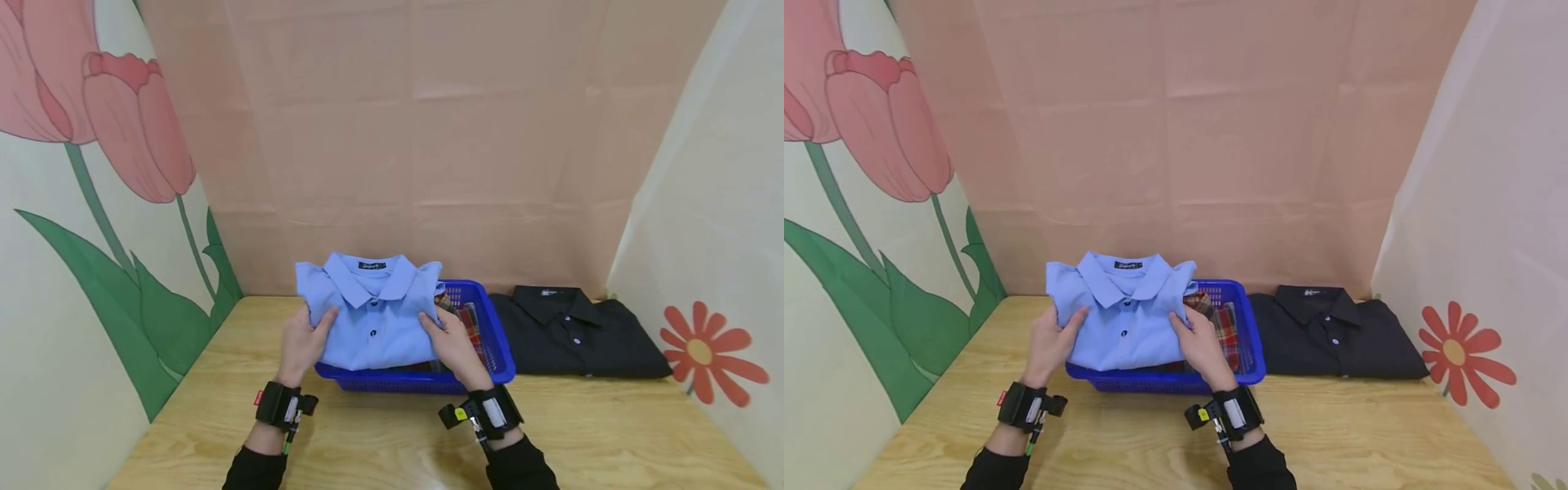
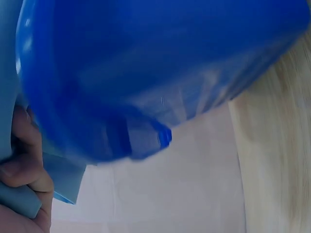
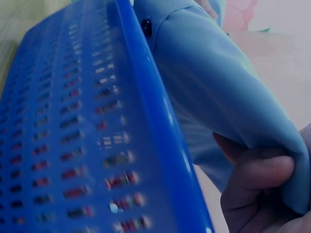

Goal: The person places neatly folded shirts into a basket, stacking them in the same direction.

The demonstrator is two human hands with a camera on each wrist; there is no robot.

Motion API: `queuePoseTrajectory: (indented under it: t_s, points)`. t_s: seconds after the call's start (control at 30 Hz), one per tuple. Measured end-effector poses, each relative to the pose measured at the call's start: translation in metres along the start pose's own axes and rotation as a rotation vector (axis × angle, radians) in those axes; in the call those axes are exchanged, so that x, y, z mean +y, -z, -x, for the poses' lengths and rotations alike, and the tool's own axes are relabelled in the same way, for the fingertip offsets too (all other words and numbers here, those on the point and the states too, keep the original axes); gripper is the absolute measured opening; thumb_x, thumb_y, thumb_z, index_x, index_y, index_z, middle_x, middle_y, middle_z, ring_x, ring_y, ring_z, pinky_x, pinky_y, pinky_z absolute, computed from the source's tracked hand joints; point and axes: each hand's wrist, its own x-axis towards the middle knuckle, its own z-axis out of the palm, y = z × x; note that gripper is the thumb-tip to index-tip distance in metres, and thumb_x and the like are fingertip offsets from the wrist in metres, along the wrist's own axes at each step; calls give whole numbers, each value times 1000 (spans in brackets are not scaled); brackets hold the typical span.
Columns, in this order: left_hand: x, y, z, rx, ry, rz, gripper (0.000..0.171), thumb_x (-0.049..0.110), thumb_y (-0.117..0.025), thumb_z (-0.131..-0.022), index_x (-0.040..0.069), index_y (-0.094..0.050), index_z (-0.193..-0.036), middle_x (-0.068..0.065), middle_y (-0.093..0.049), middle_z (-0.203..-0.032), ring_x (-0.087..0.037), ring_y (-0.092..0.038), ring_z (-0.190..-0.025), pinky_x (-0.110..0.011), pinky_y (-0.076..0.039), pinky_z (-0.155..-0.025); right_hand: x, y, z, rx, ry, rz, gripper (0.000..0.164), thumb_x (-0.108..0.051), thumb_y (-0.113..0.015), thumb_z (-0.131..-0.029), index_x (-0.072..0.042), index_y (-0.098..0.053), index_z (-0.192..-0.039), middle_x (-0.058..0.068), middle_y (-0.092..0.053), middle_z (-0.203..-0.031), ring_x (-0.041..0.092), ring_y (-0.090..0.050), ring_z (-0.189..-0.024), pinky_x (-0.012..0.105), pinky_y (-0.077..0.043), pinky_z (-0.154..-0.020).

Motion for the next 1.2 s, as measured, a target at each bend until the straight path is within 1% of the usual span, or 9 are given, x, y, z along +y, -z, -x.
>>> queuePoseTrajectory:
  t_s: [0.23, 0.4, 0.47, 0.53, 0.6, 0.7, 0.87, 1.03, 1.2]
  points:
    - [2, -18, 2, -48, 18, -38, 30, 35, -62, -97, 6, -58, -92, -3, -50, -68, -15, -51, -59, -29, -42, -49, 2, 17, 0, -16, 31, 85, 40, -33, -51, -103, -14, -57, -138, 11, -60, -135, 28, -60, -118, 48, -48, -97]
    - [-1, -29, 5, -100, 30, -60, 28, 33, -60, -99, 5, -56, -93, 1, -43, -69, -15, -48, -60, -27, -37, -49, 7, 24, -2, -1, 27, 152, 39, -32, -50, -104, -11, -58, -136, 11, -59, -137, 28, -57, -122, 48, -46, -99]
    - [0, -32, 6, -118, 41, -66, 28, 33, -59, -99, 5, -56, -97, 0, -43, -70, -16, -49, -62, -28, -38, -51, 9, 26, -2, 11, 28, 174, 37, -31, -50, -104, -10, -59, -133, 11, -60, -133, 27, -58, -118, 46, -47, -96]
    - [0, -34, 7, -144, 43, -70, 29, 33, -58, -99, 5, -56, -100, 1, -41, -70, -17, -50, -62, -29, -39, -51, 10, 28, -3, 20, 26, 189, 33, -31, -50, -104, -9, -63, -124, 13, -64, -118, 26, -61, -105, 42, -48, -88]
    - [0, -36, 8, -170, 40, -73, 29, 34, -58, -99, 5, -55, -101, 1, -39, -69, -18, -50, -62, -30, -38, -51, 11, 30, -4, 24, 28, 201, 27, -31, -50, -104, -8, -63, -109, 13, -60, -97, 25, -58, -87, 37, -46, -77]
    - [-1, -39, 8, -193, 35, -79, 29, 34, -57, -100, 5, -54, -103, 1, -38, -70, -18, -50, -64, -31, -39, -53, 13, 32, -5, 30, 40, 227, 24, -30, -49, -104, -8, -59, -99, 10, -52, -88, 24, -51, -79, 34, -41, -71]
    - [-2, -42, 7, -209, 31, -94, 29, 32, -56, -100, 4, -53, -108, 2, -37, -71, -18, -50, -64, -29, -38, -53, 16, 33, -5, 28, 45, 247, 22, -28, -49, -104, -10, -61, -106, 9, -60, -105, 23, -53, -89, 35, -41, -76]
    - [0, -41, 4, -226, 35, -65, 31, 30, -57, -100, 3, -53, -115, 2, -37, -71, -18, -51, -63, -29, -38, -51, 16, 33, -6, 16, 45, 244, 24, -29, -48, -104, -8, -59, -101, 9, -52, -89, 22, -51, -78, 33, -40, -69]
    - [1, -39, 4, -216, 20, -79, 31, 29, -58, -100, 3, -54, -117, -5, -49, -74, -20, -55, -68, -33, -44, -56, 14, 34, -5, -4, 54, 246, 25, -30, -47, -105, -10, -61, -108, 10, -50, -83, 22, -50, -69, 32, -40, -64]
